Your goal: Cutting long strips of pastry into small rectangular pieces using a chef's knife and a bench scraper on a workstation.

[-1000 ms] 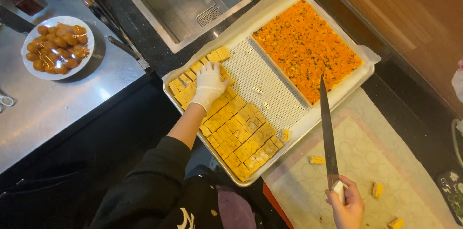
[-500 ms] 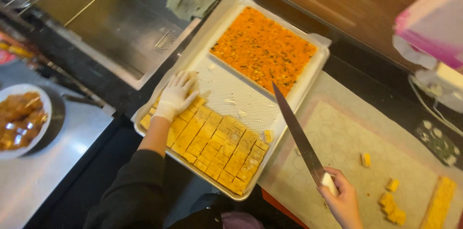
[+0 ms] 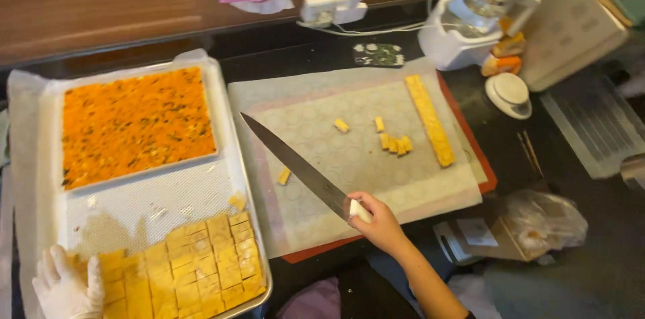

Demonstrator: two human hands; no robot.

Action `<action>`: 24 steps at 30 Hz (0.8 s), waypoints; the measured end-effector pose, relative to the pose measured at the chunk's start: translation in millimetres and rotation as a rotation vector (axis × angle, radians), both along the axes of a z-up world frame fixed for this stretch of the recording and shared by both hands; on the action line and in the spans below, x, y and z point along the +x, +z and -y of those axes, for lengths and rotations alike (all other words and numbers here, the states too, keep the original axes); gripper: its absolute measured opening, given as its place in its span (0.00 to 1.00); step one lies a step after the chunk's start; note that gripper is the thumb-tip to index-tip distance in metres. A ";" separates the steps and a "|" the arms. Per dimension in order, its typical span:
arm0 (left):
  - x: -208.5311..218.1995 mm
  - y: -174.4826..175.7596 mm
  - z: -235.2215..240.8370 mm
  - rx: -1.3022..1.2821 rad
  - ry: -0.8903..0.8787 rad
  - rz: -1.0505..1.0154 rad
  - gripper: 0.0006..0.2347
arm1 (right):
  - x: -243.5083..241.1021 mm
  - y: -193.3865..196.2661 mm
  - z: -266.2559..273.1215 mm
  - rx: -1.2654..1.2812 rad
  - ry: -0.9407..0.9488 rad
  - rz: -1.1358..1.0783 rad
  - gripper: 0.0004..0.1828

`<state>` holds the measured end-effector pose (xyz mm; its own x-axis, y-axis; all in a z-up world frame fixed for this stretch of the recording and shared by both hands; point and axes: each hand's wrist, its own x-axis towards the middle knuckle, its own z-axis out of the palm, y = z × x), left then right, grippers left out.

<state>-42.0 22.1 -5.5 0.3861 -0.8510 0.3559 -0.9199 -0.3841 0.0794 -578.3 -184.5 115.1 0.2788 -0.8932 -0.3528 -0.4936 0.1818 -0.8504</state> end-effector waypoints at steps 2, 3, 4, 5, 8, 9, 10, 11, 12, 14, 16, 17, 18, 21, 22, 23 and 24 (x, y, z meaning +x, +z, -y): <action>-48.4 47.9 39.7 -0.090 0.089 -0.384 0.42 | -20.0 -3.5 -11.2 0.073 -0.133 -0.025 0.22; -88.9 72.4 76.3 -0.079 0.061 -0.383 0.42 | -28.8 -2.1 -17.0 0.079 -0.162 -0.022 0.22; -129.6 102.7 105.1 -0.038 -0.048 -0.422 0.36 | -36.8 -0.8 -22.8 0.137 -0.245 0.012 0.21; -172.3 142.5 130.5 -0.001 -0.151 -0.457 0.31 | -43.3 0.4 -25.3 0.190 -0.321 0.050 0.20; -236.4 50.2 217.9 -0.216 -0.543 -0.251 0.32 | -83.7 -34.6 -34.8 0.087 -0.400 0.184 0.23; -268.2 55.4 233.3 -0.206 -0.556 -0.251 0.32 | -93.3 -32.5 -38.5 0.094 -0.415 0.187 0.23; -299.9 60.0 248.6 -0.050 -0.540 -0.269 0.34 | -102.2 -30.5 -41.8 0.100 -0.466 0.193 0.23; -330.0 64.9 264.7 0.102 -0.516 -0.280 0.35 | -109.7 -29.1 -42.1 0.103 -0.511 0.202 0.24; -335.3 38.1 289.3 0.109 -0.523 -0.274 0.35 | -113.3 -23.3 -47.6 0.109 -0.520 0.208 0.24; -351.7 -16.5 340.1 0.329 -0.457 -0.302 0.39 | -126.0 -8.4 -54.2 0.214 -0.663 0.133 0.21; -365.1 -16.4 368.3 0.424 -0.427 -0.348 0.43 | -151.0 -21.8 -65.1 0.216 -0.688 0.121 0.21; -373.5 -16.5 384.6 0.517 -0.395 -0.396 0.46 | -163.7 -28.4 -69.7 0.218 -0.712 0.104 0.22; -375.3 -19.5 398.2 0.515 -0.405 -0.394 0.46 | -172.1 -30.1 -68.2 0.213 -0.722 0.106 0.22; -388.7 -43.7 420.9 0.394 -0.358 -0.260 0.33 | -205.6 -33.6 -69.8 0.267 -0.722 0.038 0.21; -392.9 -56.1 428.3 0.319 -0.469 -0.302 0.26 | -215.8 -36.8 -67.4 0.261 -0.735 0.050 0.22; -391.1 -67.6 434.2 0.245 -0.574 -0.340 0.20 | -222.2 -40.3 -64.3 0.259 -0.743 0.066 0.23; -408.2 -56.5 425.4 0.255 -0.563 -0.341 0.20 | -229.9 -43.0 -59.9 0.271 -0.735 0.064 0.23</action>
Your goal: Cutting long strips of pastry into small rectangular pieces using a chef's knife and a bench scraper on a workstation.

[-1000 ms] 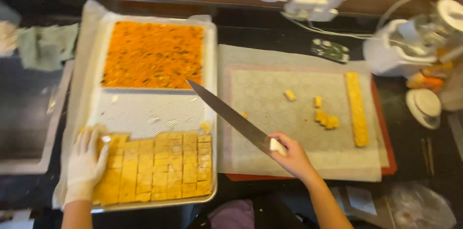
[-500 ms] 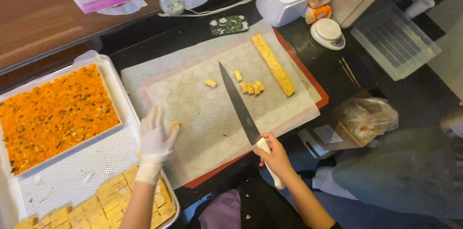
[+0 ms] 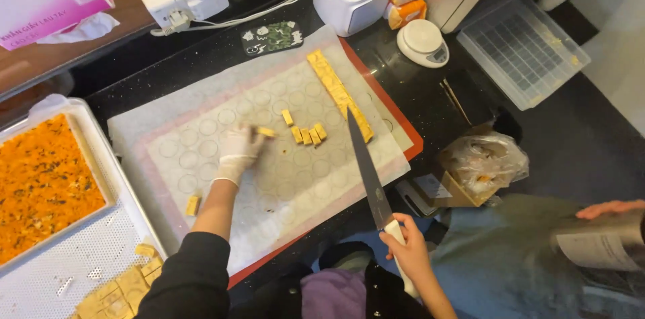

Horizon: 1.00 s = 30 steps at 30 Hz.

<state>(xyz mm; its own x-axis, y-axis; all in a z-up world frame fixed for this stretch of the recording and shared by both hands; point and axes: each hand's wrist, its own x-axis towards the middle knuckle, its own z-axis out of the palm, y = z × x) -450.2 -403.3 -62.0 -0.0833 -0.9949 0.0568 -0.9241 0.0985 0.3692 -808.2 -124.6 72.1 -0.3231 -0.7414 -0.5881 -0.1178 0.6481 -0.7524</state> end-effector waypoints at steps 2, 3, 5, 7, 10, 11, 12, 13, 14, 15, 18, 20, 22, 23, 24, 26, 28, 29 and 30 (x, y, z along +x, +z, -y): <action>-31.6 26.5 -10.6 0.170 0.004 0.101 0.21 | -12.7 -8.5 12.7 -0.059 -0.024 0.004 0.23; -40.0 26.1 -9.8 0.174 0.013 0.104 0.21 | -14.6 -4.0 21.3 -0.056 -0.014 0.007 0.23; -54.8 25.1 -10.3 0.178 -0.007 0.136 0.25 | -16.8 5.4 37.1 -0.040 0.012 0.012 0.23; -68.5 24.1 -11.9 0.231 0.000 0.128 0.22 | -18.2 16.9 48.3 -0.023 0.028 0.012 0.23; -76.1 54.1 -19.1 0.322 -0.039 0.142 0.18 | -17.4 28.5 63.0 0.005 0.051 0.021 0.22; -79.1 68.8 -21.7 0.364 -0.086 0.161 0.18 | -18.1 31.9 67.5 0.021 0.057 0.025 0.21; -74.6 60.4 -22.9 0.366 -0.077 0.161 0.18 | -19.6 30.7 70.5 0.022 0.067 0.027 0.21; -70.6 51.7 -25.0 0.365 0.033 0.082 0.18 | -21.2 29.9 72.5 0.024 0.082 0.025 0.21; -66.5 43.0 -27.2 0.363 0.143 0.002 0.19 | -22.6 29.0 74.3 0.025 0.097 0.023 0.20; -69.0 39.2 -28.6 0.366 0.151 0.004 0.19 | -22.8 30.2 77.2 0.028 0.104 0.027 0.20; -82.6 42.3 -29.3 0.253 0.229 -0.035 0.19 | -23.4 30.5 86.9 0.061 0.112 0.040 0.21; -102.2 62.9 -28.4 0.433 0.281 -0.254 0.18 | -24.9 26.6 90.6 0.043 0.121 0.047 0.21; -115.7 86.6 -32.9 0.486 0.294 -0.286 0.18 | -31.0 18.7 93.1 0.049 0.137 0.047 0.23; -120.2 99.5 -33.7 0.529 0.301 -0.315 0.20 | -32.1 14.5 95.5 0.046 0.149 0.051 0.25; -119.1 94.8 -35.3 0.530 0.310 -0.314 0.20 | -33.0 12.8 96.0 0.048 0.156 0.053 0.25; -116.9 87.2 -33.6 0.572 0.215 -0.390 0.19 | -34.3 9.6 100.8 0.037 0.155 0.040 0.25; -111.6 115.6 -38.1 0.564 0.182 -0.494 0.21 | -36.4 6.3 103.0 0.035 0.166 0.046 0.25; -109.7 130.2 -39.1 0.553 0.142 -0.599 0.24 | -38.0 5.3 105.3 0.029 0.172 0.049 0.24; -93.6 105.7 -36.5 0.550 0.145 -0.601 0.24 | -38.7 7.4 106.7 0.028 0.176 0.048 0.24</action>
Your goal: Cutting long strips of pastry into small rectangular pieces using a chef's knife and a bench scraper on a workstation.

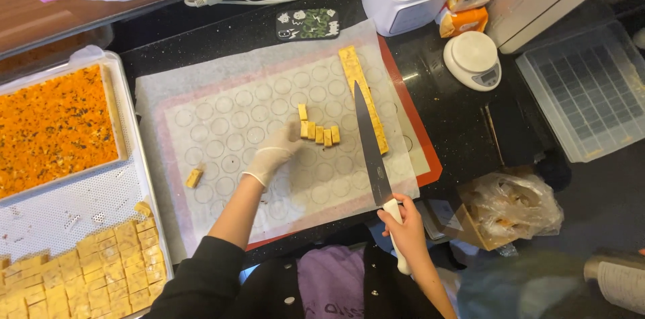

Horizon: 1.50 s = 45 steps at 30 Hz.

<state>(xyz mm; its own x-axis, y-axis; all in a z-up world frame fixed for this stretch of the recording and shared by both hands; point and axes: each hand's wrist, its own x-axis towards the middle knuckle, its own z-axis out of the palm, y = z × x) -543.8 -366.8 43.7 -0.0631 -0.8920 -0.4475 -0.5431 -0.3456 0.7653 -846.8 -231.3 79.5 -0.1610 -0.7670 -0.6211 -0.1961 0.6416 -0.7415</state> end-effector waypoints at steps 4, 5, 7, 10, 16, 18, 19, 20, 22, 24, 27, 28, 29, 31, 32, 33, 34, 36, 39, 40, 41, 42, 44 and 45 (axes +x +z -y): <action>67.0 -37.3 -16.2 -0.305 -0.005 0.838 0.17 | -5.2 0.3 3.4 -0.002 0.017 -0.023 0.23; 83.1 -32.1 -26.8 -0.291 0.011 1.194 0.15 | -7.8 -2.0 2.2 -0.007 0.010 -0.026 0.24; 114.3 -41.2 -63.3 -0.106 0.197 1.102 0.24 | -11.3 -4.4 1.7 -0.007 -0.005 -0.014 0.24; 151.7 -77.5 -107.0 -0.001 0.289 1.159 0.23 | -15.7 -8.5 4.1 -0.009 -0.031 0.001 0.25; 135.0 -74.9 -94.7 -0.149 0.306 0.769 0.14 | -12.7 -14.7 15.8 -0.028 0.013 -0.015 0.25; 102.5 -63.4 -67.1 -0.169 0.352 0.536 0.09 | -7.5 -11.6 20.1 -0.030 0.021 -0.003 0.26; 86.8 -67.4 -51.6 -0.228 0.306 0.430 0.13 | -3.6 -7.1 21.7 -0.013 0.039 -0.017 0.25; 70.7 -71.6 -35.7 -0.286 0.260 0.324 0.18 | -0.1 -2.8 23.7 0.005 0.057 -0.032 0.25; 47.1 -81.3 1.4 -0.275 0.273 0.312 0.17 | 0.8 -12.1 21.1 -0.018 0.066 -0.026 0.24; 26.1 -96.1 35.0 -0.265 0.281 0.293 0.16 | -1.5 -15.2 16.9 -0.043 0.070 -0.026 0.23; 13.5 -121.1 69.2 -0.315 0.294 0.162 0.17 | -3.0 -10.6 8.1 -0.045 0.062 -0.009 0.21; 11.6 -127.5 75.9 -0.336 0.307 0.182 0.16 | -4.9 -8.1 5.2 -0.014 0.059 -0.030 0.22; 10.3 -133.5 82.4 -0.356 0.319 0.203 0.16 | -6.0 -5.5 2.0 0.018 0.055 -0.049 0.23; 12.4 -135.0 88.0 -0.355 0.309 0.209 0.16 | -10.5 -8.7 -1.1 0.006 0.043 -0.042 0.22; 13.7 -135.7 90.8 -0.356 0.307 0.216 0.17 | -12.4 -10.3 -2.9 -0.008 0.039 -0.034 0.21; 8.5 -116.3 88.4 -0.356 0.302 0.216 0.17 | -13.2 -11.1 -2.4 -0.006 0.034 -0.033 0.21; 3.6 -96.8 85.8 -0.223 0.272 0.226 0.21 | -13.6 -11.8 -2.1 -0.007 0.021 -0.037 0.21; -5.5 -71.1 82.2 -0.088 0.243 0.237 0.26 | -13.0 -10.3 0.7 -0.006 0.010 -0.040 0.22; -13.5 -60.9 81.1 -0.123 0.111 0.380 0.24 | -7.2 -5.1 5.9 0.012 0.010 -0.040 0.22; -14.1 -62.9 82.5 -0.128 0.120 0.427 0.20 | -4.9 -4.3 7.2 0.016 0.012 -0.034 0.22; -15.1 -65.0 84.3 -0.134 0.129 0.472 0.16 | -3.0 -3.4 8.9 0.020 0.015 -0.029 0.22; -7.4 -75.1 88.2 -0.132 0.133 0.471 0.16 | -2.5 -3.3 9.2 0.021 0.019 -0.030 0.22; 9.0 -94.8 93.7 -0.199 0.217 0.451 0.16 | -0.7 -2.8 7.7 0.014 0.050 -0.050 0.22; 16.5 -93.5 87.3 -0.197 0.219 0.453 0.16 | -2.5 -7.9 5.7 0.016 0.053 -0.049 0.22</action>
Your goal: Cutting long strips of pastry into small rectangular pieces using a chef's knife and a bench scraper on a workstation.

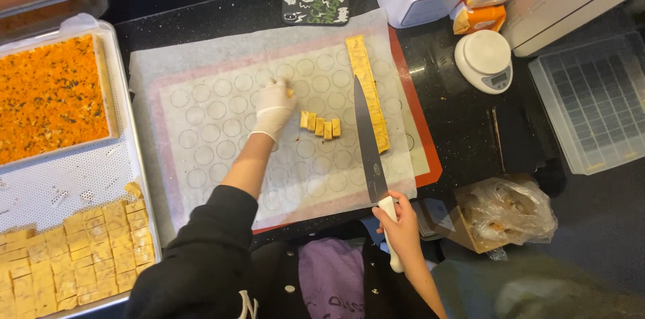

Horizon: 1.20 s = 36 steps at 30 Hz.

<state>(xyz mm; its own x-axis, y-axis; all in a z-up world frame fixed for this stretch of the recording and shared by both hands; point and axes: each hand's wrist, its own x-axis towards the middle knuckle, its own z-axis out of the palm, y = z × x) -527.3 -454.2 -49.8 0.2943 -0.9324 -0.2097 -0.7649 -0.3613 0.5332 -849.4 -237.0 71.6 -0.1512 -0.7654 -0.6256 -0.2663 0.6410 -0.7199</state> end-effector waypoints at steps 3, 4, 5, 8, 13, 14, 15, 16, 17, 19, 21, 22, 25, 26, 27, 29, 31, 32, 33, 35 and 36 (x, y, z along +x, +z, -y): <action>16.1 11.9 -17.2 0.058 -0.015 0.031 0.15 | -0.9 -8.5 -2.2 -0.039 0.008 0.028 0.22; 15.7 19.4 -24.0 0.134 -0.006 -0.058 0.16 | 0.0 -6.9 -1.7 -0.019 0.005 0.005 0.24; 15.4 26.9 -30.8 0.210 0.002 -0.147 0.18 | 1.0 -5.2 -1.2 0.001 0.002 -0.018 0.25; -3.2 34.3 -51.4 0.130 -0.095 -0.159 0.17 | 5.3 0.0 3.0 0.012 0.003 -0.034 0.24; -14.9 -3.2 -57.2 -0.023 -0.041 -0.233 0.21 | 5.9 -4.0 8.9 -0.002 0.039 -0.039 0.25; -15.9 -10.0 -57.8 -0.031 -0.035 -0.200 0.23 | 6.3 -4.7 9.1 -0.003 0.046 -0.041 0.25; -24.7 14.5 -61.9 -0.031 -0.031 -0.200 0.23 | 7.9 -2.2 9.2 -0.003 0.050 -0.041 0.25; -34.7 38.7 -65.1 0.088 -0.013 -0.045 0.32 | 8.9 0.2 9.0 0.006 0.049 -0.038 0.25; -44.9 62.8 -68.2 0.206 0.006 0.110 0.42 | 9.5 2.4 9.0 0.015 0.049 -0.035 0.24; -67.4 105.3 -71.3 0.297 -0.032 0.101 0.48 | 6.7 -4.7 6.5 -0.001 0.044 -0.031 0.24; -85.2 122.1 -71.0 0.387 -0.064 0.093 0.56 | 6.5 -7.2 5.0 -0.018 0.044 -0.026 0.24; -93.5 117.4 -68.4 0.374 -0.068 0.122 0.57 | 6.1 -5.8 5.1 -0.015 0.036 -0.029 0.23; -104.5 106.5 -62.6 0.385 -0.054 0.171 0.57 | 6.1 1.0 4.8 -0.008 0.023 -0.045 0.23; -105.5 103.8 -60.6 0.410 -0.041 0.197 0.55 | 6.2 3.8 5.5 -0.004 0.014 -0.052 0.23; -103.9 103.4 -61.2 0.410 -0.032 0.193 0.55 | 5.6 5.5 5.6 -0.006 0.023 -0.055 0.23; -96.7 102.2 -64.0 0.342 -0.086 0.148 0.50 | 7.6 7.6 5.2 0.017 -0.030 -0.057 0.26; -81.0 93.8 -70.4 0.284 -0.158 0.176 0.50 | 9.3 4.1 3.2 0.006 -0.006 -0.063 0.25; -74.1 90.1 -71.3 0.219 -0.244 0.205 0.50 | 9.5 2.6 4.0 -0.011 0.004 -0.071 0.23; -62.8 89.2 -72.9 0.218 -0.233 0.204 0.50 | 11.8 3.2 7.3 -0.014 0.015 -0.071 0.23; -41.1 86.5 -78.2 0.149 -0.527 0.188 0.53 | 16.4 4.4 11.1 0.041 0.237 -0.259 0.28; -35.7 85.2 -81.9 0.151 -0.518 0.187 0.53 | 17.5 -2.2 14.5 0.041 0.246 -0.260 0.28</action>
<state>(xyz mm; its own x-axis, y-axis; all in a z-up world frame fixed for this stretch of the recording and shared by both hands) -563.0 -372.2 35.4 -0.1486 -0.9287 -0.3398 -0.9390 0.0248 0.3430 -831.9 -251.5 69.4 -0.1235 -0.7737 -0.6214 -0.5868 0.5620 -0.5830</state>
